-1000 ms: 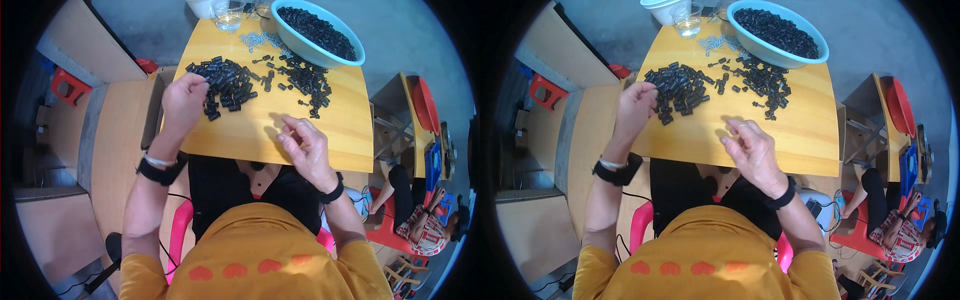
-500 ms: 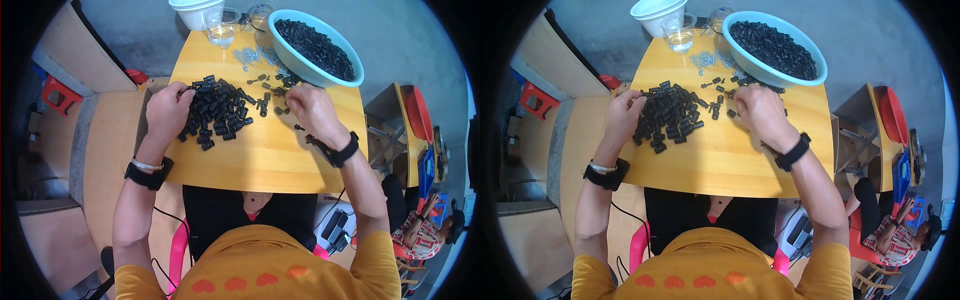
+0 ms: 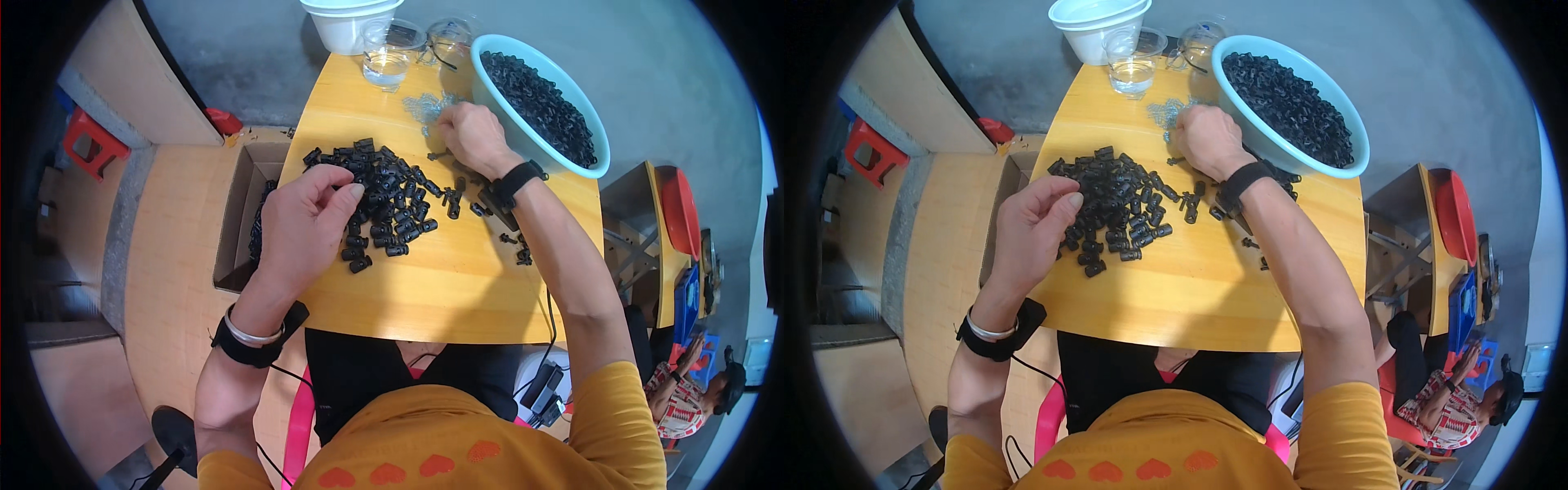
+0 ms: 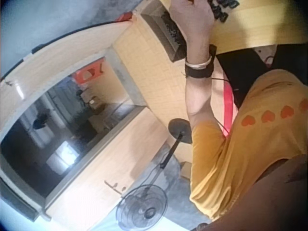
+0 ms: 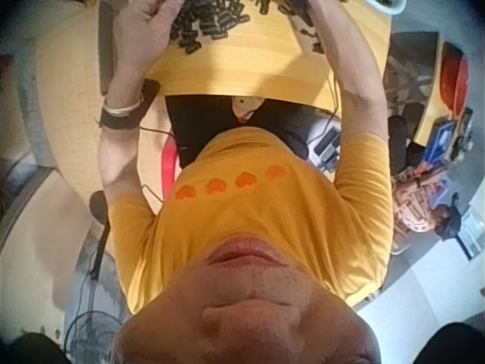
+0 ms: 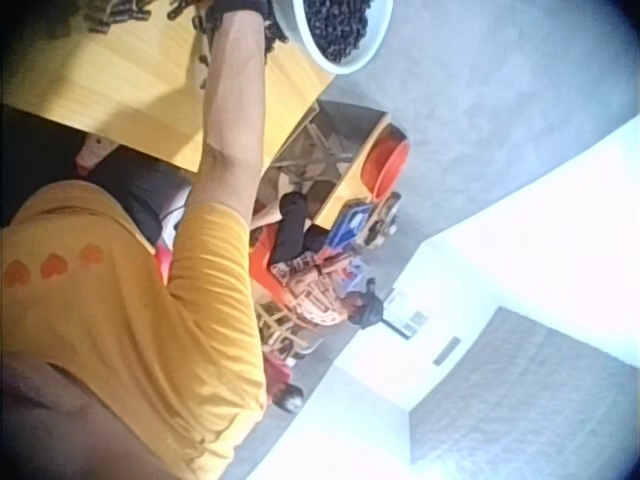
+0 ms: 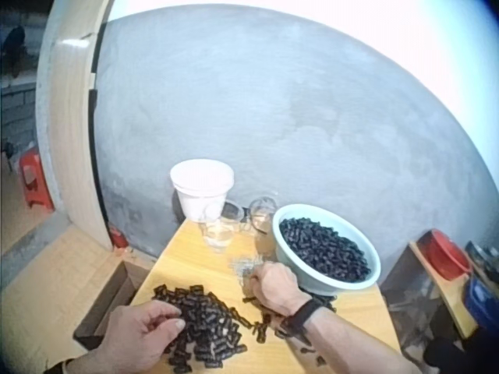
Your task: Assemble small black plastic parts with metal pins.
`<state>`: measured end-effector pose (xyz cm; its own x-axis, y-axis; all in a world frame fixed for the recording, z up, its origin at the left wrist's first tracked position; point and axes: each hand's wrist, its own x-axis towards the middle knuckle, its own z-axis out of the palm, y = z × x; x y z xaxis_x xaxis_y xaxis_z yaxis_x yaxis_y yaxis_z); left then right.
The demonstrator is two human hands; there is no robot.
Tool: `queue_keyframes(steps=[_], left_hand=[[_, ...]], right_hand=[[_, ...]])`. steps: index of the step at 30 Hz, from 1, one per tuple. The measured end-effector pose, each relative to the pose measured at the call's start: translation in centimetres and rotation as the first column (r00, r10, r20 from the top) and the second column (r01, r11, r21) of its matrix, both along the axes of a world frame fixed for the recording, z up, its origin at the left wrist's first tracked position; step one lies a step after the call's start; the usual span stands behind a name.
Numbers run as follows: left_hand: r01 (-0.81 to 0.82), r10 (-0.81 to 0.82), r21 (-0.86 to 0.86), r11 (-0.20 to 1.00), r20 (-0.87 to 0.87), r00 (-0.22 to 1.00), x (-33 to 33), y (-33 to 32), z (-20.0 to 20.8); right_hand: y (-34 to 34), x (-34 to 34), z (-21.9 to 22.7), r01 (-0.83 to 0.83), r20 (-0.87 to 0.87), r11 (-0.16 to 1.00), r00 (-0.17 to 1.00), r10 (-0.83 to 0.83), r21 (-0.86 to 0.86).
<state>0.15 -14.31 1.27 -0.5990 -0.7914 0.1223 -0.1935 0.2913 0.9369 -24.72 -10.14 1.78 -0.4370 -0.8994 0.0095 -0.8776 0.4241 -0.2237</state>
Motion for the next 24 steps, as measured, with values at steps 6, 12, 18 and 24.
queue_keyframes(steps=[6,12,18,24], left_hand=[[0.035,-0.033,0.054,0.998,-0.027,0.999,0.4,0.0,-0.4],[0.099,-0.098,0.045,0.994,-0.012,0.995,0.4,-0.2,-0.4],[0.022,-0.021,0.077,0.997,-0.018,1.0,0.1,0.7,0.0],[0.097,-0.102,0.14,0.985,0.028,0.994,-0.6,2.4,0.3]], right_hand=[[-1.0,-2.2,-2.3,0.037,-0.009,0.994,0.999,-0.038,-0.101],[-1.6,-2.3,-2.6,0.048,0.054,0.999,0.997,-0.048,0.003],[-0.3,-1.1,-1.0,0.006,0.049,1.0,0.999,-0.005,-0.028],[5.1,1.0,1.1,0.092,0.544,0.981,0.839,0.017,-0.173]])
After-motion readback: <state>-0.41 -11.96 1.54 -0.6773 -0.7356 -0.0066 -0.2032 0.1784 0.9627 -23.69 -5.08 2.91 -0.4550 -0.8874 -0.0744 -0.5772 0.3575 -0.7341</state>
